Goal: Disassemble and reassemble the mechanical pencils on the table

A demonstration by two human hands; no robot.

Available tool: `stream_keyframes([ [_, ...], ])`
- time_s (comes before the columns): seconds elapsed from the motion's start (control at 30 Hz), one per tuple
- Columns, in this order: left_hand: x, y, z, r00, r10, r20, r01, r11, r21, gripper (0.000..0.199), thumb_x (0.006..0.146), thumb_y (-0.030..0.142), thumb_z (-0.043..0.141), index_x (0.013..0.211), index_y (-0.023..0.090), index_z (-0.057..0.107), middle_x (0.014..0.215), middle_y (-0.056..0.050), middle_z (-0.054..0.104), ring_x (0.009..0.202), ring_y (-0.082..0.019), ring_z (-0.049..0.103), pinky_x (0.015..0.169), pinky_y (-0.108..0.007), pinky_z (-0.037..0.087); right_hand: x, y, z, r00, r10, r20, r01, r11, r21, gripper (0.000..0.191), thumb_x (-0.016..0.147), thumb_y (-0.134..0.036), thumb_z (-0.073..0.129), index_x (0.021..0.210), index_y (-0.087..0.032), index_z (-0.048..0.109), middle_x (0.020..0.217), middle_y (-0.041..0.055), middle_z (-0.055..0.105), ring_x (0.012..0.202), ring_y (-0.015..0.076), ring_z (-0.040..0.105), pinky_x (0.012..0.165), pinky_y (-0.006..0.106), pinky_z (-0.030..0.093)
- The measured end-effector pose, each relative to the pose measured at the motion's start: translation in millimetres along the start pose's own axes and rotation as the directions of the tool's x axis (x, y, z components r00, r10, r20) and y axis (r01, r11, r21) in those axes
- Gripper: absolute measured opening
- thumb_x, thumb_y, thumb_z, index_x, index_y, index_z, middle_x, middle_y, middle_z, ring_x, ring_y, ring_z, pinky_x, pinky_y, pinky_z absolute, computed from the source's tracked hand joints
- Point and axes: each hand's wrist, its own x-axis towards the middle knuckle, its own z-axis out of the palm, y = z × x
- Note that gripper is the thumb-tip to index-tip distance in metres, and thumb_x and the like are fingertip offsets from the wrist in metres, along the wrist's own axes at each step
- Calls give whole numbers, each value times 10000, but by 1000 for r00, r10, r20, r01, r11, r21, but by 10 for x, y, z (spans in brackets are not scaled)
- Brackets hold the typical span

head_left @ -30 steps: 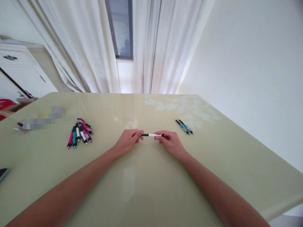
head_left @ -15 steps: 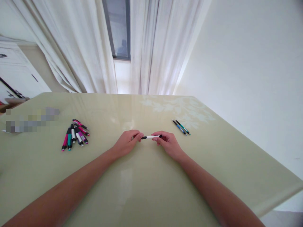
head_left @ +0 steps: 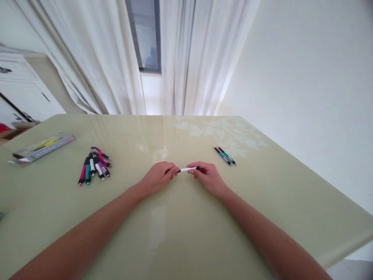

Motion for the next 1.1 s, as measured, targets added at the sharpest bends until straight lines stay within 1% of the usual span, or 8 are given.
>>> stream_keyframes([
  [0.27,1,-10,12,1000,16,-16,-17,998,-55,276,1001,424,542,911,208,689,766,3,663,702,-173,582,653,-270,412,-10,14,-10,1000,1,-24,-1,1000,-7,254,850,-403,740,1012,-220,812,701,11,689,644,170,582,609,281,433],
  [0.47,9,-7,14,999,30,-33,-31,999,-16,300,1003,438,531,932,207,708,802,-17,680,727,-184,587,683,-284,426,-16,8,-13,1000,-1,-21,1,1000,-6,250,849,-397,743,1011,-220,815,681,9,676,635,167,572,600,278,420],
  [0.7,2,11,-9,1000,2,4,-2,1000,-5,334,1031,386,455,864,208,682,745,-2,680,707,-180,599,679,-279,420,-24,-5,6,1000,-16,5,16,999,-30,240,862,-385,728,1024,-233,820,679,10,674,641,171,565,601,279,416],
  [0.87,-15,-8,6,1000,14,-16,-15,1000,-13,244,971,439,597,1051,226,684,848,-9,734,743,-191,631,703,-284,436,-19,12,19,1000,-12,-22,11,1000,-29,248,866,-395,726,1025,-229,819,685,15,684,639,174,571,606,284,422],
  [0.93,-15,-13,11,1000,26,17,-26,999,40,275,1016,418,517,946,221,695,771,-5,712,715,-189,624,709,-291,424,-16,14,17,1000,-6,-26,5,1000,-23,255,863,-395,729,1026,-222,820,697,19,689,642,173,570,602,283,417],
  [1.0,-13,-10,8,999,17,44,-20,996,85,420,1067,381,380,828,214,682,658,2,660,649,-181,594,692,-298,404,-15,10,14,1000,-9,-25,9,1000,-20,258,864,-395,727,1031,-223,821,714,23,696,654,176,573,609,285,421],
  [1.03,-12,-5,5,999,14,43,-17,997,81,435,1071,380,364,825,213,682,654,3,654,635,-178,584,680,-297,399,-15,7,13,999,-14,-29,13,1000,-20,257,865,-397,725,1031,-224,821,716,23,696,655,176,571,611,285,421],
  [1.1,-12,9,0,999,27,18,-27,999,38,340,1046,400,438,941,215,702,778,-10,703,687,-178,598,677,-290,408,-14,0,13,999,-20,-41,19,1000,-25,257,864,-398,724,1027,-226,823,706,20,692,649,174,566,610,284,419],
])
